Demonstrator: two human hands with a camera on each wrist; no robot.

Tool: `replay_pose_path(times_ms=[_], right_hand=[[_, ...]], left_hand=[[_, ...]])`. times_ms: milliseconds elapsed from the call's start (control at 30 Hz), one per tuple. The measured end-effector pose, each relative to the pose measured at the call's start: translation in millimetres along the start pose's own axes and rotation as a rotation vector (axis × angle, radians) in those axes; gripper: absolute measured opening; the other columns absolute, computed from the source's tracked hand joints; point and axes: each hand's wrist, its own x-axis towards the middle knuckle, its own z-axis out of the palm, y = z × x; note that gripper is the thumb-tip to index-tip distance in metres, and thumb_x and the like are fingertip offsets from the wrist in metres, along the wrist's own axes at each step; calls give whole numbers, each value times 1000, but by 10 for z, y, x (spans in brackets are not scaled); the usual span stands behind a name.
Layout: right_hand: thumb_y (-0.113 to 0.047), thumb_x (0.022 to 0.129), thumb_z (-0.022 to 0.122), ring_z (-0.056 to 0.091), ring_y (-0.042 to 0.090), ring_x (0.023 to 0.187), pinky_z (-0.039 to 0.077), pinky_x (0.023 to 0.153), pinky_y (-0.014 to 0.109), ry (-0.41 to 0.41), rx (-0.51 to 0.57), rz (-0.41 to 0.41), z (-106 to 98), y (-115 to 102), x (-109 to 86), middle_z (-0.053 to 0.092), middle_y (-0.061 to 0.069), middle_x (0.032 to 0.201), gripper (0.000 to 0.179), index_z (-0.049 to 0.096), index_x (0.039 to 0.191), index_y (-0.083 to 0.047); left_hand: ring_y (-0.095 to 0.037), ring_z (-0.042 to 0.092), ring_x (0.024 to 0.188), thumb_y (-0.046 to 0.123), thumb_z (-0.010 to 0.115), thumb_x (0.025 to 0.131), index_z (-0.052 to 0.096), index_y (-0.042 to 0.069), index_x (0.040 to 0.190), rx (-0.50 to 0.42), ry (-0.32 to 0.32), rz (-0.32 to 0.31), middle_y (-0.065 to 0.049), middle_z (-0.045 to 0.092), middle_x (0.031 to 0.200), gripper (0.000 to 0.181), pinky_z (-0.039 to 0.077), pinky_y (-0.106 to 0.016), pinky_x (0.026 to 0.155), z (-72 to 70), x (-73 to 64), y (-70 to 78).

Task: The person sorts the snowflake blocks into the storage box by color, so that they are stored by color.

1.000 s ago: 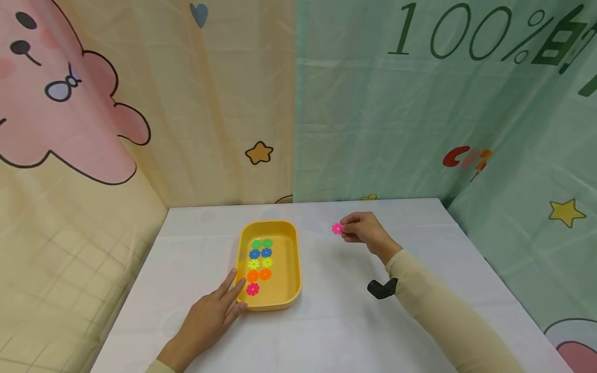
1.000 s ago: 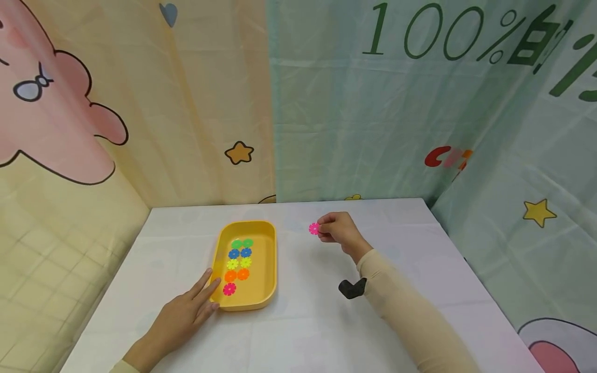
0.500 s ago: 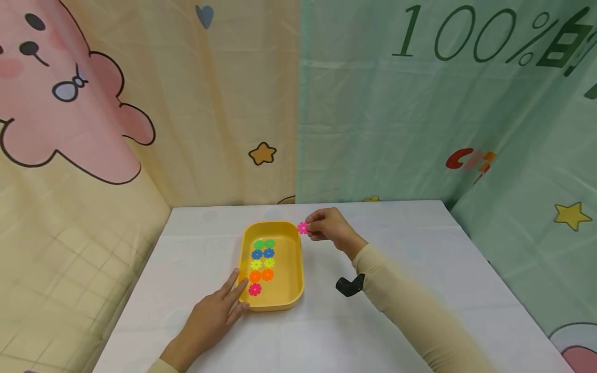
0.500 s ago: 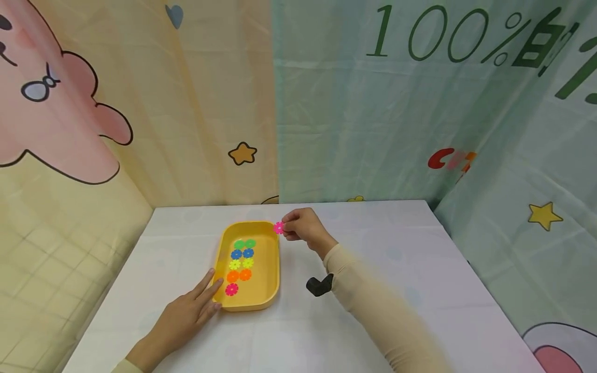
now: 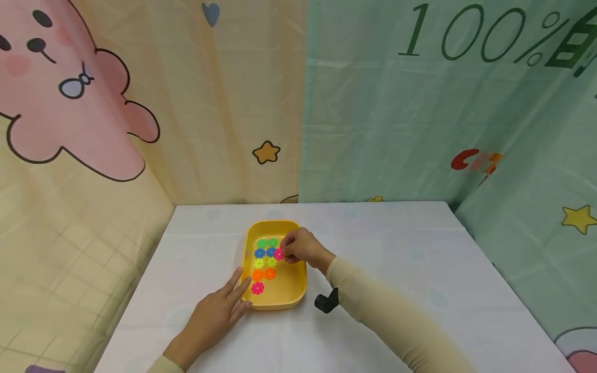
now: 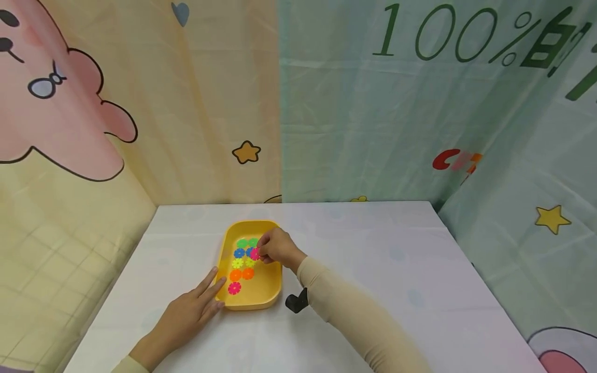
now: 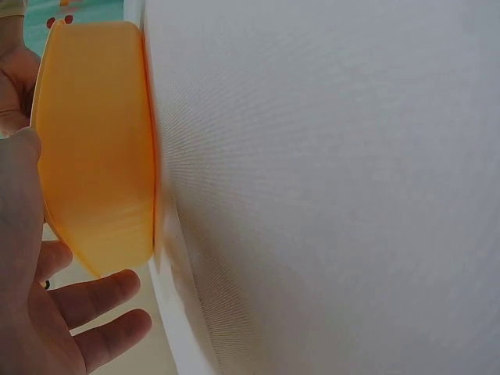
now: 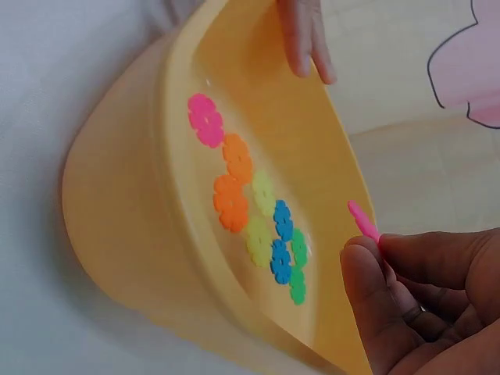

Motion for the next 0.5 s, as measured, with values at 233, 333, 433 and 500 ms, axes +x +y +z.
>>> replay_pose_path(times_ms=[233,333,433,500], right_hand=[[4,92,69,62,17,61,62,64,31,-6,-64,7,188,64,3,67,9,79,5,71,91,0],[6,90,69,62,17,60,61,62,29,-10,-97,8,263,74,8,66,9,77,7,72,89,0],[7,88,70,61,18,60,60,61,27,-20,-157,4,335,91,12,65,8,76,8,72,87,-1],[7,87,72,61,17,60,59,60,26,-32,-221,-3,379,105,11,65,7,74,9,72,85,-2]], left_hand=[[-31,70,109,52,59,100,52,21,151,11,34,21,-5,36,164,60,59,-49,88,38,4,-11],[-31,70,109,52,60,100,53,20,151,21,49,31,-6,37,164,60,59,-49,87,39,7,-15],[-31,70,109,52,60,100,53,20,150,23,48,32,-6,38,164,60,59,-49,87,32,6,-15],[-31,70,110,52,58,100,53,20,151,20,39,28,-5,37,164,60,59,-49,88,26,6,-15]])
